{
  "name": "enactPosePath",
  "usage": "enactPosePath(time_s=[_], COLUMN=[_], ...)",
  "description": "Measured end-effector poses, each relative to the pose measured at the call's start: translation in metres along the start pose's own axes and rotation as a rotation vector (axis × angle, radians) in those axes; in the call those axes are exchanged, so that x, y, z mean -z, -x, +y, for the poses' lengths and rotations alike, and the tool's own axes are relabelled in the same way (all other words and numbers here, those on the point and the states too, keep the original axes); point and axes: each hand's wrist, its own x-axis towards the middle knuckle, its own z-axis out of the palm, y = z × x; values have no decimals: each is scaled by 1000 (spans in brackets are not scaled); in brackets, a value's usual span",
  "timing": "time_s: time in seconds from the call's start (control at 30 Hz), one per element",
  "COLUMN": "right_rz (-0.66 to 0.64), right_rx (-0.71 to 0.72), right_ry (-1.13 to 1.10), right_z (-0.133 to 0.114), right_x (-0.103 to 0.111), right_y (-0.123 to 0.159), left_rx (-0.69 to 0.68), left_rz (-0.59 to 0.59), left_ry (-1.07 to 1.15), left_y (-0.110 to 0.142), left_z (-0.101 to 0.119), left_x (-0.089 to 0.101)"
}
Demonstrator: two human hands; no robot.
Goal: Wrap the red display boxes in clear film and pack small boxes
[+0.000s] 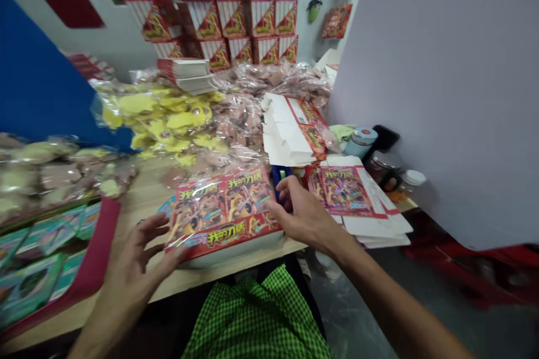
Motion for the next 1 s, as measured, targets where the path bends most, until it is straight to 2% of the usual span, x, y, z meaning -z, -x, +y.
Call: enactPosePath(time_s=[0.1,0.17,0.27,0.33,0.4,0.57,0.67,0.87,1.0], right_rz=[-9,-69,-118,-124,-144,-214,-237,-23,1], right_rx=[-1,-108,-293,-313,-295,-264,-275,-288,-342], right_ry=[-115,-235,-412,-483,-542,-637,-624,-469,-415], right_z=[-1,0,4,6,5,-8,-13,-7,-3], right_x=[-8,-13,-20,-24,-24,-17,-17,-27,-29], right_y=[-12,-29,-60,-77,-89,-95,-98,-118,-126], left_rx=[-2,22,45,79,98,41,65,124,181], left_rz=[-26,-79,-276,-436,-497,-397,-390,-362,-305], left_ry=[-6,46,127,145,139,172,191,220,207], left_y=[-14,-34,-70,-91,-107,-129,-134,-138,-149], left_z=[-2,0,10,18,25,35,37,30,19], left_x=[-10,-9,-5,-6,-10,-18,-18,-17,-23])
